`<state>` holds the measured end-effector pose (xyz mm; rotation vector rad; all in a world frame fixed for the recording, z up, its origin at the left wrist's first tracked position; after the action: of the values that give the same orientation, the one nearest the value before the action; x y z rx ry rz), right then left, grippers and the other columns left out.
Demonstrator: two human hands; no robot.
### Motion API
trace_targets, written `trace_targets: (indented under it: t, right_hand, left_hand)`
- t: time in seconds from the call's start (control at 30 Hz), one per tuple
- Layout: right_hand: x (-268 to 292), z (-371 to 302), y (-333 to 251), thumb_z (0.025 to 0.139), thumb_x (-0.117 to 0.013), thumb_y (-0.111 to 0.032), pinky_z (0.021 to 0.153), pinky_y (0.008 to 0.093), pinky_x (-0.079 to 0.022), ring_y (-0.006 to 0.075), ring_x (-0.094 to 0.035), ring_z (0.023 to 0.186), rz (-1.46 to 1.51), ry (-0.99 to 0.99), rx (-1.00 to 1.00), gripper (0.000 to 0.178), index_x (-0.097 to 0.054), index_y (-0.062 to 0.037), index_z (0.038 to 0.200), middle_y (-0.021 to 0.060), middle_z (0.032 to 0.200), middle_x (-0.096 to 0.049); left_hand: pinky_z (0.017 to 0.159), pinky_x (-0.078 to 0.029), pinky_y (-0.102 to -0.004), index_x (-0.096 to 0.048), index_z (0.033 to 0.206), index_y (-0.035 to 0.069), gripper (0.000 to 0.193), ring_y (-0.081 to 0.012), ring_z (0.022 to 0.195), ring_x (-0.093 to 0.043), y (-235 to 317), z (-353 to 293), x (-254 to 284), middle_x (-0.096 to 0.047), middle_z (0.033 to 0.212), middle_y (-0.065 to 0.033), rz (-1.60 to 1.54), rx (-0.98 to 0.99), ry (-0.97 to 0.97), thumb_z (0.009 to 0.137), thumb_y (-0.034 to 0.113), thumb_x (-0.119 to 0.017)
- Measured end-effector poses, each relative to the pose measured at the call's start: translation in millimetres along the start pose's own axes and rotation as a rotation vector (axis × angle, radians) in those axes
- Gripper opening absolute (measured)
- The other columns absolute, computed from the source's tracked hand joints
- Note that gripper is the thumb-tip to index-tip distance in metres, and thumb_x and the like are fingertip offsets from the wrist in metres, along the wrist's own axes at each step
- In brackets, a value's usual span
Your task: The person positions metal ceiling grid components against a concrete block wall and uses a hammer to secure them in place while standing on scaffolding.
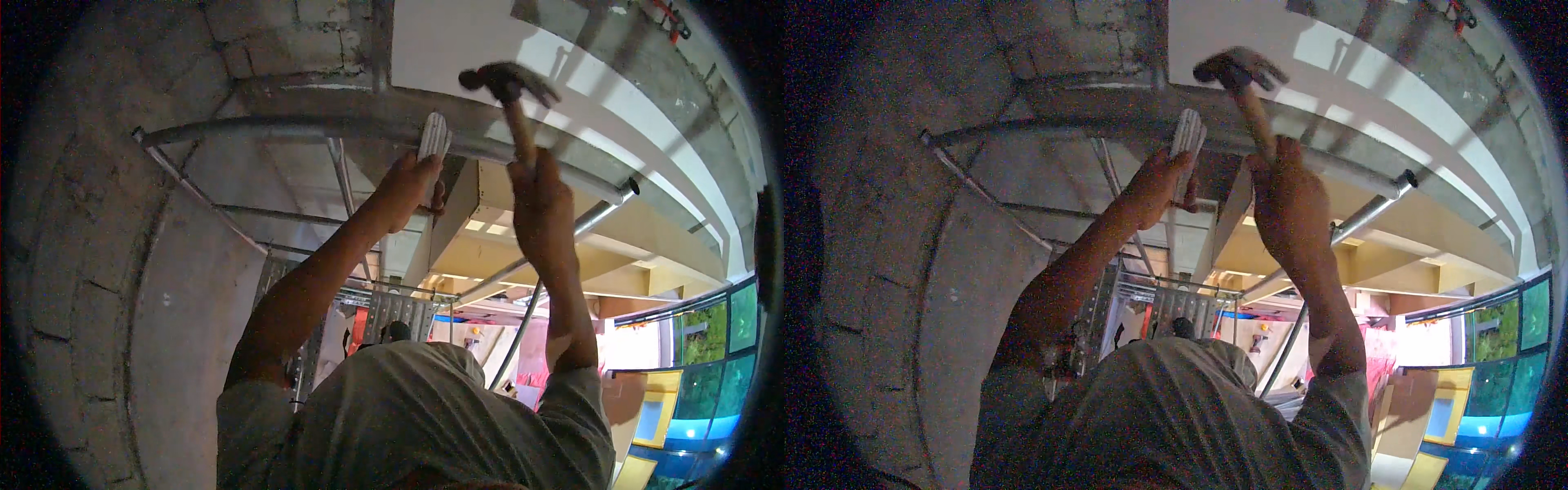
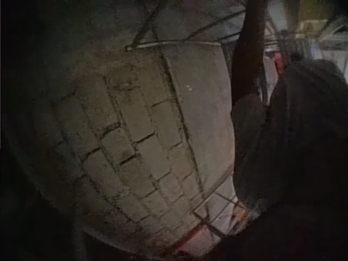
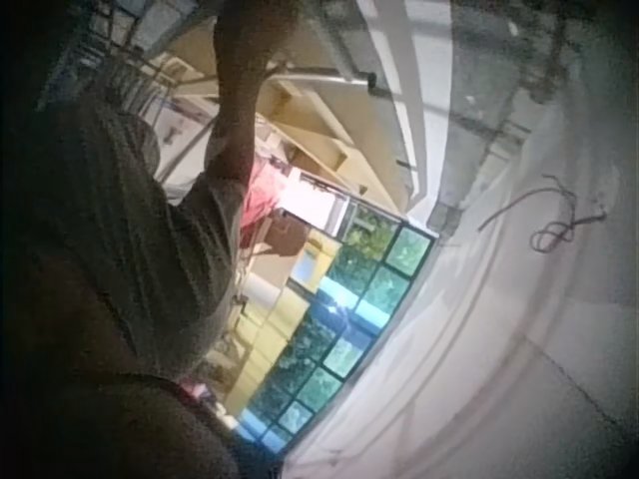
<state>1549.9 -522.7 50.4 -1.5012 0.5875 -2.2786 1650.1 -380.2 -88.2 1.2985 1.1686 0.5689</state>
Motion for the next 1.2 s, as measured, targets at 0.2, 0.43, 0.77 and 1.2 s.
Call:
trace_targets:
  t: [0.2, 0.43, 0.77, 1.2]
  right_hand:
    - [-31, -1, 9, 0.097, -0.052, -0.027, 0.064, 0.0565, -0.049, 0.0486, -0.063, 0.078, -0.237, -0.053, 0.215, 0.029, -0.043, -0.0029, 0.111, 0.0294, 0.084, -0.063]
    - [-4, 1, 7, 0.097, -0.054, -0.025, 0.062, 0.0571, -0.048, 0.0484, -0.063, 0.076, -0.078, 0.076, 0.027, 0.027, -0.044, -0.004, 0.109, 0.0278, 0.078, -0.064]
    - [1, -4, 4, 0.096, -0.056, -0.022, 0.062, 0.0549, -0.047, 0.0492, -0.062, 0.076, -0.021, -0.023, 0.007, 0.025, -0.047, -0.0023, 0.108, 0.0275, 0.08, -0.064]
    - [-19, 5, 13, 0.097, -0.052, -0.023, 0.062, 0.0544, -0.047, 0.0487, -0.061, 0.078, -0.424, -0.157, 0.103, 0.025, -0.045, -0.0054, 0.112, 0.0275, 0.079, -0.063]
  left_hand:
    - [0.055, -0.054, -0.04, -0.052, 0.105, 0.009, 0.027, -0.0187, 0.064, -0.057, -7, 8, -4, -0.057, 0.084, -0.0043, -0.073, -0.014, -0.108, 0.096, 0.033, -0.056]
    - [0.053, -0.055, -0.0393, -0.045, 0.1, 0.008, 0.025, -0.0195, 0.062, -0.057, -3, 10, -2, -0.053, 0.076, -0.0066, -0.097, -0.047, -0.143, 0.097, 0.031, -0.053]
    - [0.066, -0.056, -0.0395, -0.052, 0.113, 0.007, 0.035, -0.0194, 0.085, -0.059, -23, 20, -29, -0.059, 0.095, -0.0054, -0.066, -0.069, -0.254, 0.096, 0.038, -0.054]
    - [0.05, -0.05, -0.0364, -0.05, 0.088, 0.004, 0.027, -0.0193, 0.055, -0.056, 1, 14, -45, -0.054, 0.066, -0.0071, 0.001, -0.163, -0.178, 0.099, 0.029, -0.045]
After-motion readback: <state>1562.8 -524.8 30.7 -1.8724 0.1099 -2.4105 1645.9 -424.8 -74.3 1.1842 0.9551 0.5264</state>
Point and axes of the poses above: each hand's wrist, its own z-axis towards the middle knuckle, its own x-axis out of the back of the hand, y = z × x, the point moved 10 cm from there along z, towards the middle knuckle
